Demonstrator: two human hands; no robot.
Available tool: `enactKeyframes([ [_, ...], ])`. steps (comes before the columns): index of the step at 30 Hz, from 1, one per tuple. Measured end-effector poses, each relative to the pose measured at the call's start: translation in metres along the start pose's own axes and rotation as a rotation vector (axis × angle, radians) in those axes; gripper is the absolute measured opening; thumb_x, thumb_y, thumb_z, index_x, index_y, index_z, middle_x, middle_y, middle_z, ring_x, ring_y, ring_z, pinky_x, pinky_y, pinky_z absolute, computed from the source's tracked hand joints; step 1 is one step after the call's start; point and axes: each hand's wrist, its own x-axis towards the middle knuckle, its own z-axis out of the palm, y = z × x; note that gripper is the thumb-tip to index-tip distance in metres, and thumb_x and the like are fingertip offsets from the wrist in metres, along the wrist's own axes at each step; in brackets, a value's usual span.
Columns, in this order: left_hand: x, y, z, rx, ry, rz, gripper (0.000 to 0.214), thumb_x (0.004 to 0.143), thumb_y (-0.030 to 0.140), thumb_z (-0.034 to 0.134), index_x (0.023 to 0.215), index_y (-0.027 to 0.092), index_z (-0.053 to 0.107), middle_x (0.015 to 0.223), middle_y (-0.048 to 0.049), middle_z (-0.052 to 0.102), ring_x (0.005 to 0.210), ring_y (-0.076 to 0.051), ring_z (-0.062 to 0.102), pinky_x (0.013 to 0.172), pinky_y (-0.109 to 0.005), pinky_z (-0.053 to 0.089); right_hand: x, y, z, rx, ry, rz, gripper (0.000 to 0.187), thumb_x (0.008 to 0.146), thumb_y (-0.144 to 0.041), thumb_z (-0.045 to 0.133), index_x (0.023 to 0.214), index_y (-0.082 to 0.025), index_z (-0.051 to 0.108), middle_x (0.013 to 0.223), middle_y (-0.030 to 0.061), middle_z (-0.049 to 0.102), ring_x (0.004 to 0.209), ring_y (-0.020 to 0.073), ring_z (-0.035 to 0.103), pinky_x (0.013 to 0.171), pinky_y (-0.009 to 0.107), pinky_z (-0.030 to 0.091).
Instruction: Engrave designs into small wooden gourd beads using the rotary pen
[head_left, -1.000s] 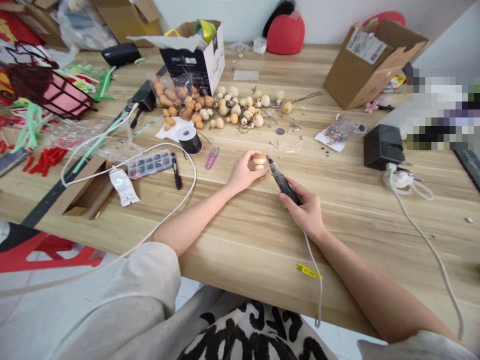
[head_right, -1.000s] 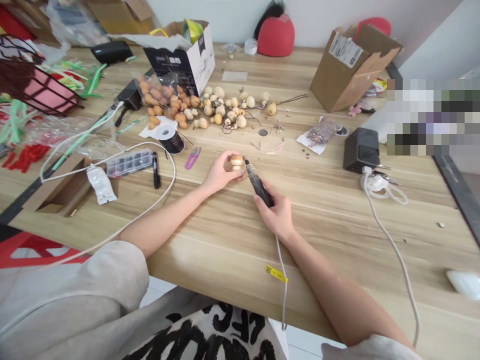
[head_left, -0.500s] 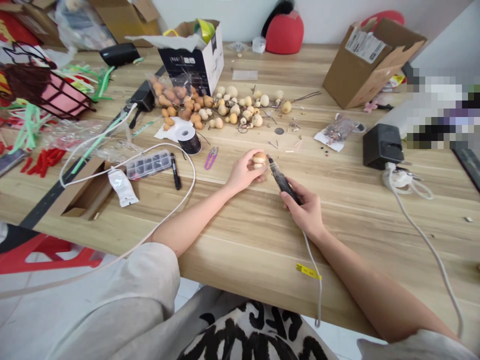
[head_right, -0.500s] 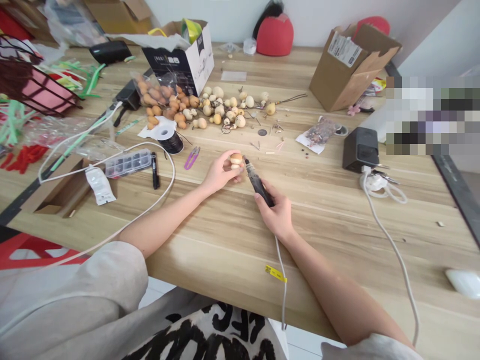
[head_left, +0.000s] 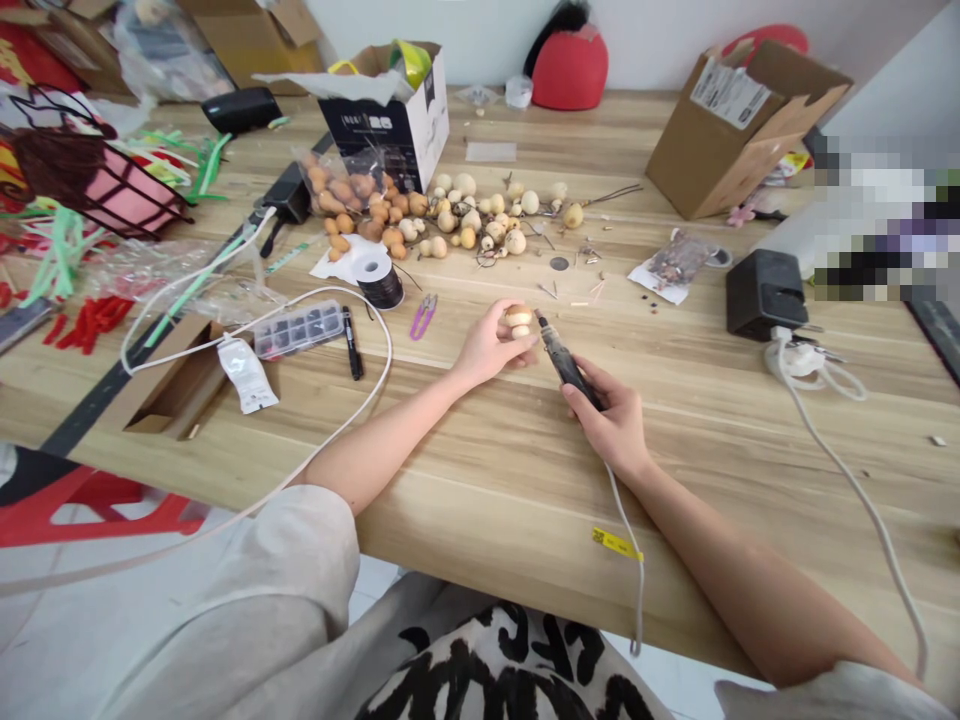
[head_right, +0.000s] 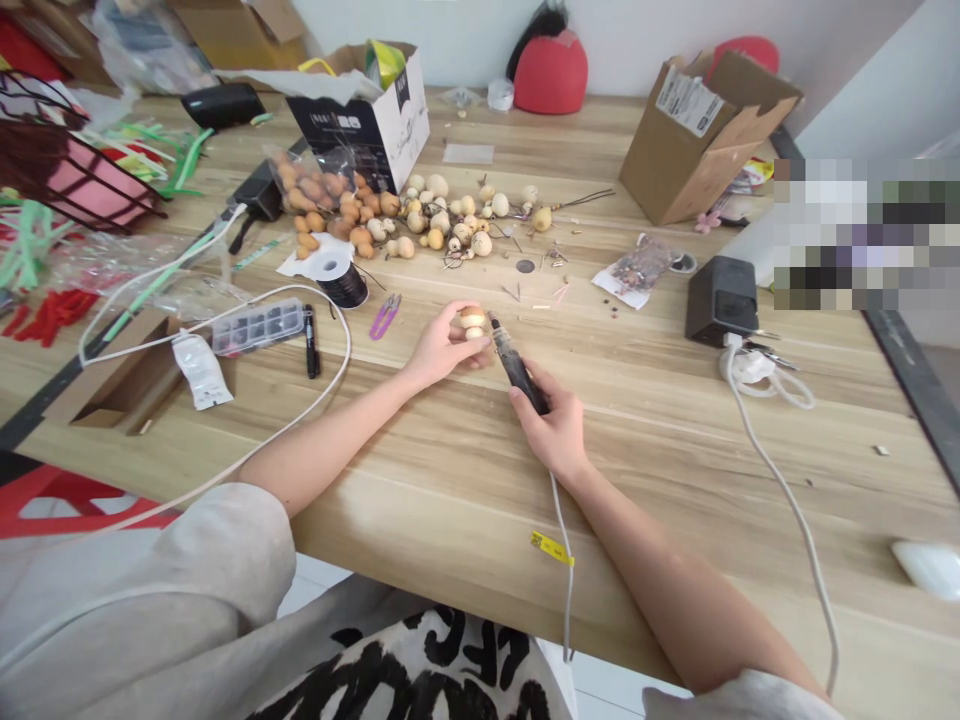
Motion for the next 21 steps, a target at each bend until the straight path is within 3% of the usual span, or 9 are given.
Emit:
enactKeyframes([
  [11,0.0015,-0.0045,-0.0025,0.021,-0.044,0.005,0.062,0.07,0.027,0.083,0.124,0.021,0.053,0.079,-0.0025,0.072,0.063,-0.019,0.073,0.059,-0.028,0.059,-0.0005,0.001,0.0006,-0.014,-0.005,-0.017,0.052,0.084,-0.041,0.065,0.129,-0.016,0.067,0.099,0.009,0.077,0.079,0.0226,0.072,0.075,0.043,0.061],
  [21,0.0017,-0.0022,-0.0009,0.014,-0.051,-0.001,0.057,0.072,0.025,0.08,0.122,0.019,0.052,0.078,-0.0023,0.071,0.06,-0.017,0.072,0.057,-0.026,0.058,-0.0007,-0.0011,0.0009,-0.039,-0.026,-0.076,0.049,0.085,-0.039,0.064,0.128,-0.017,0.069,0.104,0.0096,0.077,0.1,0.0286,0.073,0.086,0.046,0.061],
])
